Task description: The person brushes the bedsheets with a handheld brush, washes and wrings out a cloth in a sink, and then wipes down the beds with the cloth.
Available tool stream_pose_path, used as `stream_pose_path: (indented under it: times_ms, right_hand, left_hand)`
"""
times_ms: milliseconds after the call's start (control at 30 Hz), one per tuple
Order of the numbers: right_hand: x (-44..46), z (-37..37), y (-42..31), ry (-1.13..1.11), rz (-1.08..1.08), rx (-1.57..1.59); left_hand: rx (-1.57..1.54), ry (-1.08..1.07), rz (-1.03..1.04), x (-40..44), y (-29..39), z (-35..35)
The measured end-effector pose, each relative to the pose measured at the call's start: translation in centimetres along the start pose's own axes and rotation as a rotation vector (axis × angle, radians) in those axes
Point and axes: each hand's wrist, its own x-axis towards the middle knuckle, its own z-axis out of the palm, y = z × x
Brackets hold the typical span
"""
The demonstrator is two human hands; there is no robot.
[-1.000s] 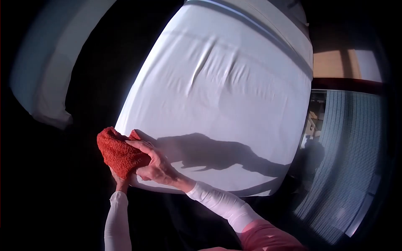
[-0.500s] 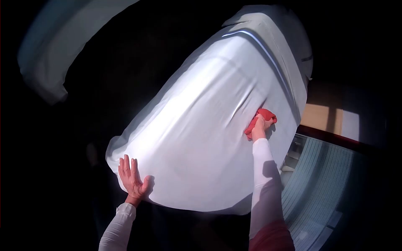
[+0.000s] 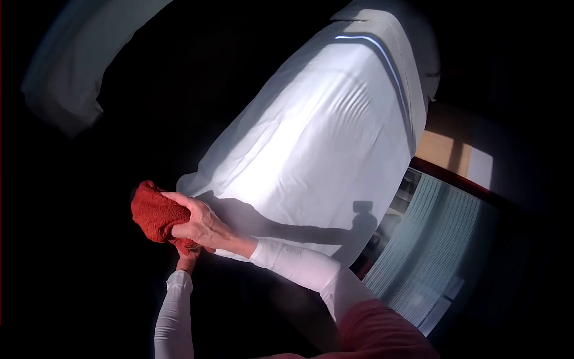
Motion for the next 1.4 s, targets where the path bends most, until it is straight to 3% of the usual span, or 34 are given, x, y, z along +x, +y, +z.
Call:
stream_pose_path:
  times_ms: [33,67,133,167,267,300,367,467,533,600,667,733,867,933,1000,1100,1200,1233,1300,1400]
  right_hand:
    - [0.0,-1.6,-2.1,0.064,-0.08,-0.127]
    - [-0.3,-3.9,-4.0,0.185,-0.017,-0.155]
    - [-0.9,-8.7,-7.9,0.425,0.119,-0.184]
    - [-5.0,-13.2,-11.2,0.611,0.171,-0.2]
    - [-6.5,-25.1,-11.0,1.078,-0.242,-0.488]
    - [-6.7,-30.1,-10.8,1.192,-0.291,-0.52]
    - [-8.5,-38.7,-10.9,1.309,-0.203,-0.45]
    - [-9.8,-49.6,-9.7,1.338,-0.058,-0.265]
    - [-7.9,-51.2,-7.7,1.374,0.036,-0.113]
    - [-2.4,-46.0,-5.1,1.514,-0.064,-0.484]
    - [-0.2,-36.2,-5.2,1.34,-0.131,-0.537]
    - [0.6,-26.5,-5.3,0.982,-0.026,-0.89]
    - [1.0,-11.6,-5.1,0.084,0.319,-0.386]
    - [0.8,-6.6,-1.1,-0.108,0.088,-0.361]
    - [0.7,-4.3,0.8,-0.156,-0.082,-0.48]
    - [1.5,-7.1,-2.5,-0.036,-0.165,-0.63]
    - [6.2,-15.9,-6.6,0.24,-0.239,-1.039]
    - [7.6,-19.0,-7.7,0.357,-0.252,-1.185]
    - [9.8,-27.0,-8.8,0.494,-0.281,-1.499]
    - [10.2,-34.3,-7.9,0.771,0.167,-1.744]
  left_hand:
    - [0.745,-0.002,0.17,2.3,2.7,0.2]
    - [1.495,-0.01,0.322,4.2,4.5,-0.1]
    - [1.475,0.189,0.37,7.8,5.5,-0.6]
    - [1.512,0.173,0.359,6.0,5.4,1.7]
    - [1.543,0.059,0.362,10.4,5.8,3.9]
    - [1.468,-0.003,0.273,12.5,5.6,4.6]
    - [1.301,-0.147,0.123,14.8,3.8,6.9]
    - [1.359,-0.328,-0.165,16.2,3.2,7.4]
    - [1.5,-0.322,-0.06,15.8,2.6,5.9]
    - [1.486,-0.174,-0.117,12.7,5.4,7.5]
    - [1.101,-0.078,-0.078,12.8,4.8,2.1]
    - [1.122,-0.062,-0.126,13.1,4.9,0.5]
    - [1.244,-0.085,-0.242,13.1,6.3,0.1]
    - [1.208,-0.07,-0.273,11.7,8.5,-1.2]
    - [1.114,-0.033,-0.317,10.1,10.7,-2.8]
    - [1.012,0.006,-0.347,8.4,11.7,-4.8]
    - [1.047,-0.031,-0.156,10.2,10.7,-6.6]
    - [1.303,-0.11,-0.14,9.8,11.5,-5.6]
    - [1.401,-0.172,-0.171,11.1,10.1,-6.3]
    - [1.366,-0.137,-0.257,10.3,8.8,-6.1]
